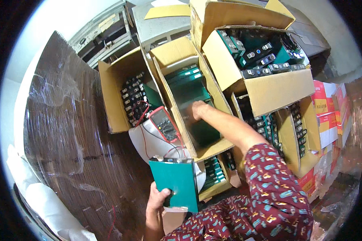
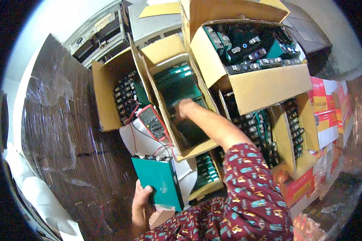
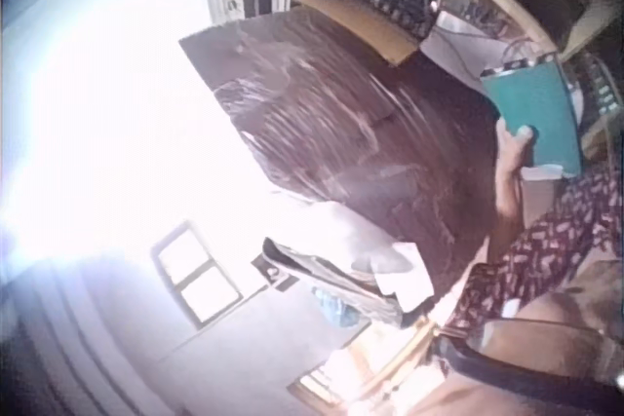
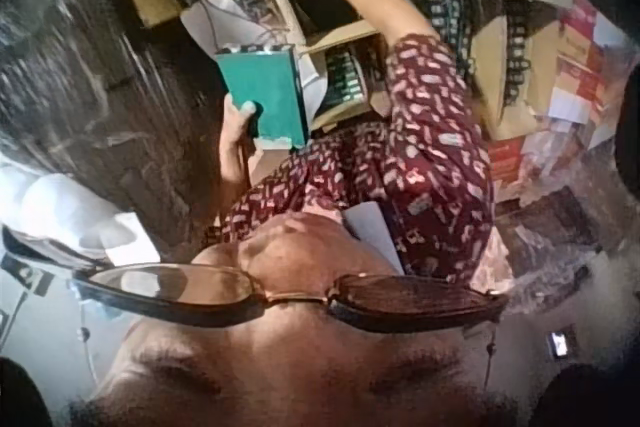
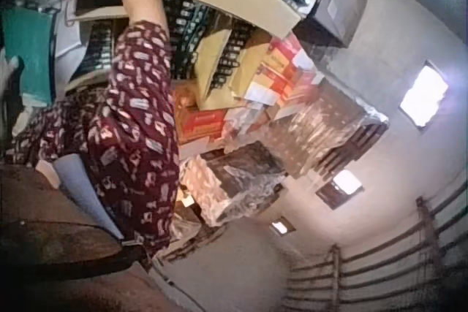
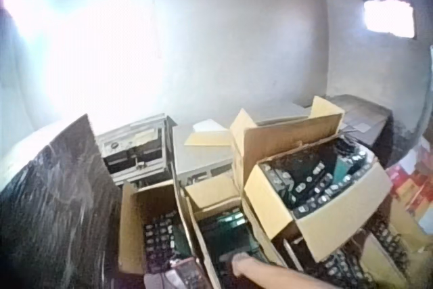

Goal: The person uses a multimeter to test electronic modules taken from cardboard boxes. They connect the multimeter probes to terminals on each module, observe the readings, and place the tested modules into a separate box. The person repeats this process for several modules.

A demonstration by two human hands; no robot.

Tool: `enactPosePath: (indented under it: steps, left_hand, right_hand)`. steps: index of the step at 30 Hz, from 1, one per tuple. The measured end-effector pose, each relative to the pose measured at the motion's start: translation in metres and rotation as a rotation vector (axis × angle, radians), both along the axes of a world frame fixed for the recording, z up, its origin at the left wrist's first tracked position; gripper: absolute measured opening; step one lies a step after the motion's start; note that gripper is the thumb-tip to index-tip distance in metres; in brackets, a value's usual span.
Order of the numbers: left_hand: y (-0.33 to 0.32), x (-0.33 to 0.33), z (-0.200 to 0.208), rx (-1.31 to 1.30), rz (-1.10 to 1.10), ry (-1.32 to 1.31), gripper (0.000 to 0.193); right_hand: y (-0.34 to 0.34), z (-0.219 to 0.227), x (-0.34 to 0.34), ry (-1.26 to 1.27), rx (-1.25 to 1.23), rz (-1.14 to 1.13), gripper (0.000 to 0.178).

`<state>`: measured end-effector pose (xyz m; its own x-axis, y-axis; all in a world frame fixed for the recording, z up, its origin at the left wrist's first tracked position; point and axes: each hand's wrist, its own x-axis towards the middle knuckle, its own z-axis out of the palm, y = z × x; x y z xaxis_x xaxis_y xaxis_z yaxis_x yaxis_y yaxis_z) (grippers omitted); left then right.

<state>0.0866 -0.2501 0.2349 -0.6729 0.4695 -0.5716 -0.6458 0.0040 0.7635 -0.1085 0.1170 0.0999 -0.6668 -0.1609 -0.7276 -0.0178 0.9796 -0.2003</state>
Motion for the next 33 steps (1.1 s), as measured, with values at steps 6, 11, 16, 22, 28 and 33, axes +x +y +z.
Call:
enactPosePath:
  steps: [6,11,16,22,28,33]
  left_hand:
    - [0.009,-0.013,0.006,0.049,0.045,0.021,0.073]
    - [0.005,-0.007,-0.001,0.009,0.099,0.040,0.069]
    - [0.002,-0.008,-0.011,-0.016,0.074,0.049,0.069]
    - [-0.016,-0.003,-0.013,-0.055,0.164,0.007,0.066]
    - [-0.008,-0.019,-0.026,-0.021,0.111,-0.022,0.078]
    - [0.001,-0.027,-0.005,-0.062,0.176,0.002,0.088]
  right_hand:
    - [0.006,0.017,0.049,-0.397,0.028,-0.101,0.044]
    - [0.026,-0.111,0.036,-0.706,-0.082,-0.643,0.082]
    - [0.038,-0.200,0.068,0.124,-0.379,0.306,0.069]
    - [-0.006,-0.183,0.043,0.232,-0.560,0.046,0.045]
    - [0.036,-0.233,0.066,-0.174,-1.120,-1.169,0.047]
    - [-0.021,-0.167,0.028,-0.418,-1.057,-2.086,0.048]
